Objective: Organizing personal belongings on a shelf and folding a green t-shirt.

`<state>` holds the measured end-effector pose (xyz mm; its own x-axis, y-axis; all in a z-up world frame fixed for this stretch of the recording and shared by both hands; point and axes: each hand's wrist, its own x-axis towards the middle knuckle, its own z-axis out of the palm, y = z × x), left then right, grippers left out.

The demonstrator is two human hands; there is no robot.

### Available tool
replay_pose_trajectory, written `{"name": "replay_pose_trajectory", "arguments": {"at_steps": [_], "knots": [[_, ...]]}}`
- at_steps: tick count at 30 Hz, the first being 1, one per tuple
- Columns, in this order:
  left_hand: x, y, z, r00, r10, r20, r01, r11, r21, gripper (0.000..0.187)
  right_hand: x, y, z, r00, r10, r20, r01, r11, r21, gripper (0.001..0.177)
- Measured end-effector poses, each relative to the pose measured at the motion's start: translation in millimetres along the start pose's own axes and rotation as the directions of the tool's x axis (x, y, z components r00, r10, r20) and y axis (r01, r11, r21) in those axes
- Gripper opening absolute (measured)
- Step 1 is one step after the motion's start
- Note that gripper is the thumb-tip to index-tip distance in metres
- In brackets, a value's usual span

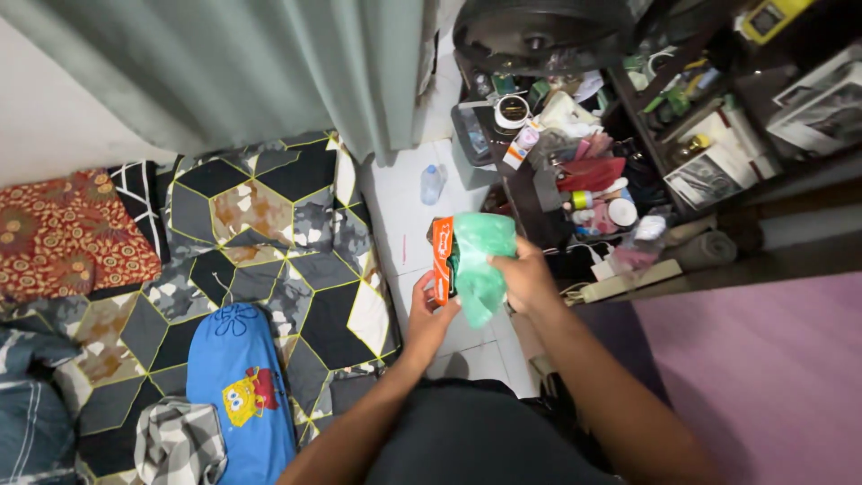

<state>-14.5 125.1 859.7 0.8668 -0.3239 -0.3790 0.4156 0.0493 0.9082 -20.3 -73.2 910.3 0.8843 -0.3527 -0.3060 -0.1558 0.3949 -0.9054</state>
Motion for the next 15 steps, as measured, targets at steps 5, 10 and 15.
{"name": "replay_pose_trajectory", "arguments": {"at_steps": [5, 10, 15], "knots": [[0.0, -7.0, 19.5, 0.998, -0.06, -0.001, 0.059, 0.99, -0.129, 0.078, -11.6, -11.7, -11.1, 0.996, -0.037, -0.084, 0.058, 0.963, 0.262, 0.049], [1.2, -8.2, 31.3, 0.991, -0.134, 0.019, 0.135, 0.967, -0.215, 0.079, -19.1, -12.3, -9.0, 0.941, -0.197, -0.275, 0.285, 0.899, 0.333, 0.053], [15.1, 16.0, 34.6, 0.992, -0.125, 0.012, 0.126, 0.982, -0.139, 0.074, -3.0, 3.6, 7.0, 0.928, -0.231, -0.292, 0.313, 0.908, 0.278, 0.047]]}}
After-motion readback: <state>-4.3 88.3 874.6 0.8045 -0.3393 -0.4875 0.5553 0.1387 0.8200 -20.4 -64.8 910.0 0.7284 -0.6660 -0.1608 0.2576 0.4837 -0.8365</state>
